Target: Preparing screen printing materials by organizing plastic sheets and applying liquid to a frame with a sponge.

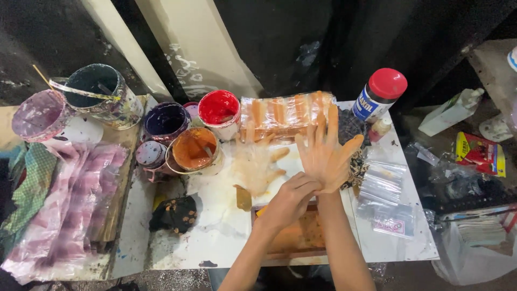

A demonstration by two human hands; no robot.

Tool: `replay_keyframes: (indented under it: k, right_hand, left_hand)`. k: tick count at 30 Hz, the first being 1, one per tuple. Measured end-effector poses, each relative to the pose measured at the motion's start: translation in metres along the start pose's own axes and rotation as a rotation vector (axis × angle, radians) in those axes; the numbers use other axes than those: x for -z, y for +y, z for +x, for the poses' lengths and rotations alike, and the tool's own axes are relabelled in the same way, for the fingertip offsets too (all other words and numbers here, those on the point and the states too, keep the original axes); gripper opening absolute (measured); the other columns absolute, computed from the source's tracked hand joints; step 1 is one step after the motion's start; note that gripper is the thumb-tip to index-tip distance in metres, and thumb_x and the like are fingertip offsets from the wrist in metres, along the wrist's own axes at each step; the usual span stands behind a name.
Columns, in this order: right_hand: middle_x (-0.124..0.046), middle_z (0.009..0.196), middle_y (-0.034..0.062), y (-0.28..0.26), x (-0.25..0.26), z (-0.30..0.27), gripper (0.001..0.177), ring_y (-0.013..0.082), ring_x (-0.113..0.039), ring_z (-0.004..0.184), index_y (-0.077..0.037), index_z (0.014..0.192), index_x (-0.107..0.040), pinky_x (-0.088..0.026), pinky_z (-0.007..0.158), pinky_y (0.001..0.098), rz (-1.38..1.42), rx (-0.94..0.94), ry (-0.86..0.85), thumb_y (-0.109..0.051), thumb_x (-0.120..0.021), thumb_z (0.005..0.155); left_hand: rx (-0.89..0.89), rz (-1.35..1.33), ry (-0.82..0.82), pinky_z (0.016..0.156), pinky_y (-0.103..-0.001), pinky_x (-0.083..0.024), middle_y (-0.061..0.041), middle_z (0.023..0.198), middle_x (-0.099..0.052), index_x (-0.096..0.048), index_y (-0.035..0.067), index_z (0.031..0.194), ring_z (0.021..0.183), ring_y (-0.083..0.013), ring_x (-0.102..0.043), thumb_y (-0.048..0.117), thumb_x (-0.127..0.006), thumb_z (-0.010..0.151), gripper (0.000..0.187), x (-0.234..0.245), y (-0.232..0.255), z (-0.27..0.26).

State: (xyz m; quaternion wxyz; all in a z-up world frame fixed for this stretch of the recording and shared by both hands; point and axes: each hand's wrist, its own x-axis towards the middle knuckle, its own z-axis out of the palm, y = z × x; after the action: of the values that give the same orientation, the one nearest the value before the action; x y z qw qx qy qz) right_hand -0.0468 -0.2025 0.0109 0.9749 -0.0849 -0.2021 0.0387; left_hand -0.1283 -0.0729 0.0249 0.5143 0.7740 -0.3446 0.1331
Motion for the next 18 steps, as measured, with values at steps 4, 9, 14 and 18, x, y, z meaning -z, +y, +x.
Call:
replay_keyframes:
  k: [4, 9, 14, 18]
  right_hand:
    - [-0.048, 0.154, -0.0052, 0.007, 0.012, 0.005, 0.071, 0.0233, -0.043, 0.145, -0.042, 0.159, -0.030, -0.020, 0.127, 0.0561, -0.056, -0.080, -0.003, -0.075, -0.036, 0.096]
    - [-0.050, 0.155, -0.0018, 0.008, -0.023, 0.012, 0.061, 0.0368, -0.047, 0.144, -0.031, 0.147, -0.053, -0.029, 0.122, 0.0649, -0.247, -0.031, 0.412, -0.064, -0.055, 0.096]
    - [-0.060, 0.143, 0.0057, 0.001, -0.036, 0.021, 0.052, 0.0350, -0.061, 0.130, -0.034, 0.149, -0.050, -0.048, 0.110, 0.0613, -0.263, -0.039, 0.528, -0.039, -0.063, 0.099]
    - [-0.039, 0.066, -0.0098, -0.005, 0.003, 0.035, 0.044, 0.0101, -0.041, 0.056, -0.019, 0.075, -0.052, -0.041, 0.053, 0.0232, -0.377, 0.013, 0.635, -0.043, -0.045, 0.110]
  left_hand:
    - [0.009, -0.057, -0.044, 0.079, -0.033, -0.058, -0.009, 0.088, -0.069, -0.071, 0.005, 0.100, 0.086, -0.0270, -0.066, -0.010, -0.064, 0.094, 0.017, 0.004, -0.008, 0.001]
    - [0.011, -0.134, -0.090, 0.081, -0.036, -0.058, -0.011, 0.088, -0.069, -0.069, 0.003, 0.098, 0.086, -0.0293, -0.066, -0.011, -0.063, 0.095, 0.016, -0.005, -0.009, -0.002]
    - [0.026, -0.166, -0.097, 0.080, -0.048, -0.058, -0.021, 0.095, -0.071, -0.070, 0.000, 0.103, 0.091, -0.0436, -0.067, -0.013, -0.062, 0.095, 0.017, 0.017, 0.011, 0.012]
    - [0.114, -0.148, 0.067, 0.089, -0.048, -0.057, -0.014, 0.104, -0.074, -0.074, 0.009, 0.110, 0.096, -0.0356, -0.072, 0.002, -0.068, 0.094, 0.018, 0.039, -0.020, -0.005]
